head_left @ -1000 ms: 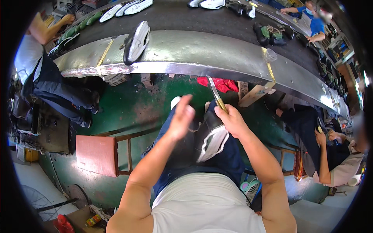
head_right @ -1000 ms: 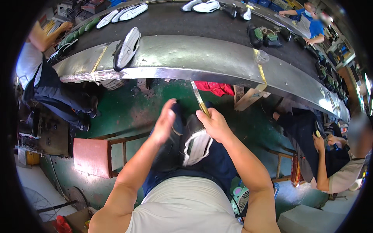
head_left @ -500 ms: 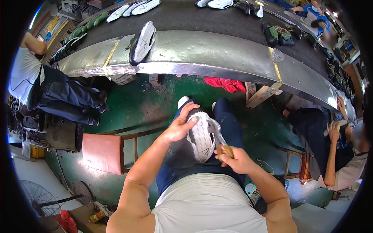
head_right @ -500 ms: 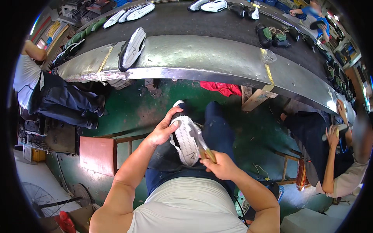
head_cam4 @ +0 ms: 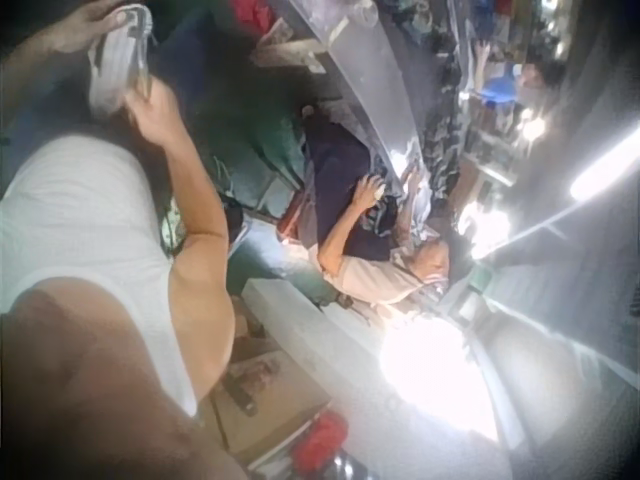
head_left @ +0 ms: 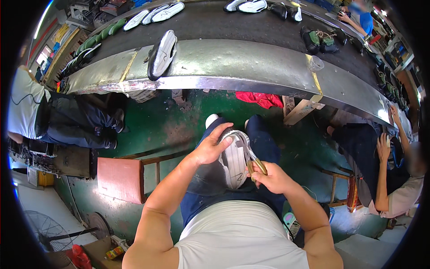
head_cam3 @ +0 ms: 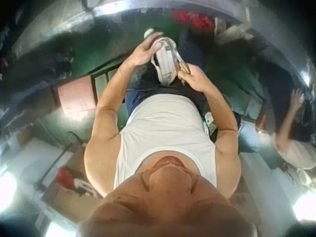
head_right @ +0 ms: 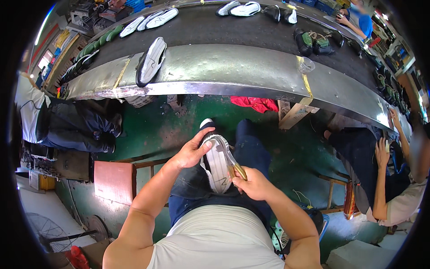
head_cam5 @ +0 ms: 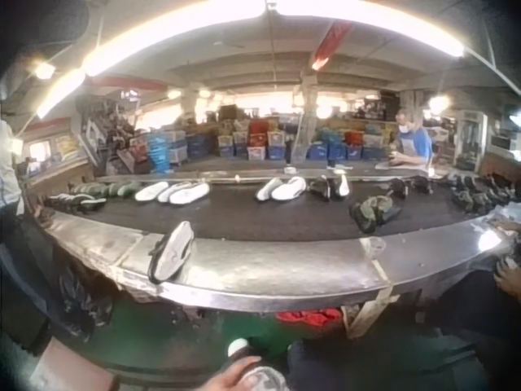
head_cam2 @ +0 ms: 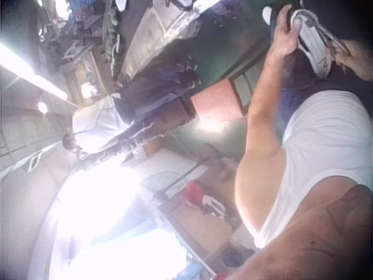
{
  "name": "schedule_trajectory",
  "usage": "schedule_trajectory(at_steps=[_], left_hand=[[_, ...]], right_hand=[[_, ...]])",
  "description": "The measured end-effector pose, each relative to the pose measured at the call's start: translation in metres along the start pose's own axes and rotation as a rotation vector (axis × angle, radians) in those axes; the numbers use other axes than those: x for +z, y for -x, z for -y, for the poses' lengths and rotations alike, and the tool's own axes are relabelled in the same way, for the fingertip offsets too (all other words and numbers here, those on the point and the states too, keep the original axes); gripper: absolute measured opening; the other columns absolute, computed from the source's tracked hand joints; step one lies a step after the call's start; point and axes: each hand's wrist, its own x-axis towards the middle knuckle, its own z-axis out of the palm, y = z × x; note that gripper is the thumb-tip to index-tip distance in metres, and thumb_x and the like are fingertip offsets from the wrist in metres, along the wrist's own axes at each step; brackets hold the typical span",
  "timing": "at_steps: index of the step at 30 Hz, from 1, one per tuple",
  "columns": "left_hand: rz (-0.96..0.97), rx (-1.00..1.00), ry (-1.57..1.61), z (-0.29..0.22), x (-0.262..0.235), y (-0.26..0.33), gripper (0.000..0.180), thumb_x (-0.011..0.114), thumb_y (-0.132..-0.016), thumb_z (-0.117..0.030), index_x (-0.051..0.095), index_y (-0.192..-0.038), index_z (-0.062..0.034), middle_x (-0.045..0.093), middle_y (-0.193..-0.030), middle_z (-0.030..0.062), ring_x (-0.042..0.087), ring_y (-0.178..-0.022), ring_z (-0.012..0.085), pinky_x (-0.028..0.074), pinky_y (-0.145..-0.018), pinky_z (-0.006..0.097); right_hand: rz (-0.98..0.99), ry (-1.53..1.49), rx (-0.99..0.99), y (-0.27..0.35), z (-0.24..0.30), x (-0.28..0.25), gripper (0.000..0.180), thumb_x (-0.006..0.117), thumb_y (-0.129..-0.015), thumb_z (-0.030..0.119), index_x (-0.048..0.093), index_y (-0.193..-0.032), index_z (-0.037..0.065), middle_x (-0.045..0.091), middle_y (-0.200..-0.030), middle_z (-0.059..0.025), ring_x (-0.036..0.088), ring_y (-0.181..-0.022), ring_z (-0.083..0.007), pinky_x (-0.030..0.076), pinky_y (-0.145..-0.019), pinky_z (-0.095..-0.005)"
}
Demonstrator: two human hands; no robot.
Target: The recorder is assembling shoes on a production line using pliers to manipulate the materials.
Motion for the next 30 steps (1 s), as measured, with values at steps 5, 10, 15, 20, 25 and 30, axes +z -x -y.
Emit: schedule_trajectory(at_steps=[5, 10, 15, 20, 25, 30], left_hand=[[-0.095, 0.004, -0.081, 0.002, 0.002, -0.001, 0.049, 0.060, -0.101, -0.028, 0.046, -0.145, -0.0101, 0.058, -0.131, 0.0113, 0.054, -0.122, 0.0196, 0.041, -0.106, 0.032], [-0.085, 0.016, 0.178, 0.017, 0.002, -0.004, 0.044, 0.058, -0.102, -0.011, 0.048, -0.144, -0.0081, 0.061, -0.122, 0.0035, 0.054, -0.111, 0.0106, 0.043, -0.101, 0.027], [-0.088, -0.012, 0.298, 0.016, -0.002, -0.001, 0.044, 0.060, -0.101, -0.010, 0.049, -0.143, -0.0092, 0.062, -0.120, 0.0027, 0.055, -0.108, 0.0105, 0.044, -0.099, 0.027], [-0.323, -0.145, 0.260, 0.034, 0.000, -0.007, 0.043, 0.061, -0.099, -0.012, 0.052, -0.140, -0.0080, 0.064, -0.118, 0.0059, 0.057, -0.108, 0.0127, 0.046, -0.097, 0.028], [-0.273, -0.097, 0.303, 0.042, -0.006, -0.006, 0.044, 0.063, -0.097, -0.009, 0.053, -0.140, -0.0048, 0.062, -0.125, 0.0074, 0.057, -0.112, 0.0135, 0.045, -0.101, 0.028], [-0.241, -0.151, 0.233, 0.048, -0.013, -0.004, 0.051, 0.066, -0.095, -0.010, 0.050, -0.143, -0.0057, 0.061, -0.128, 0.0068, 0.056, -0.115, 0.0142, 0.044, -0.103, 0.029]], right_hand=[[0.003, 0.313, 0.089, -0.012, 0.012, -0.018, 0.019, 0.056, -0.099, 0.015, 0.060, -0.109, 0.000, 0.067, -0.079, -0.0058, 0.063, -0.065, -0.0161, 0.050, -0.061, -0.0326], [-0.249, 0.671, -0.266, -0.024, -0.037, -0.012, 0.023, 0.057, -0.096, 0.015, 0.060, -0.111, -0.002, 0.070, -0.090, -0.0188, 0.068, -0.084, -0.0398, 0.053, -0.074, -0.0453], [-0.277, 0.959, -0.100, -0.016, 0.001, 0.008, 0.025, 0.059, -0.095, 0.015, 0.059, -0.114, -0.002, 0.066, -0.102, -0.0252, 0.065, -0.093, -0.0431, 0.053, -0.080, -0.0488], [-0.158, 0.999, -0.114, -0.027, 0.019, -0.011, 0.025, 0.060, -0.095, 0.016, 0.059, -0.113, -0.002, 0.067, -0.096, -0.0235, 0.068, -0.087, -0.0386, 0.055, -0.077, -0.0438], [-0.116, 0.600, -0.063, -0.033, 0.027, 0.001, 0.027, 0.057, -0.099, 0.021, 0.059, -0.108, -0.004, 0.066, -0.085, -0.0238, 0.064, -0.081, -0.0448, 0.051, -0.073, -0.0465], [-0.118, 0.848, 0.045, -0.075, 0.016, -0.008, 0.033, 0.052, -0.102, 0.029, 0.062, -0.100, -0.003, 0.067, -0.079, -0.0219, 0.065, -0.077, -0.0447, 0.050, -0.070, -0.0486]])
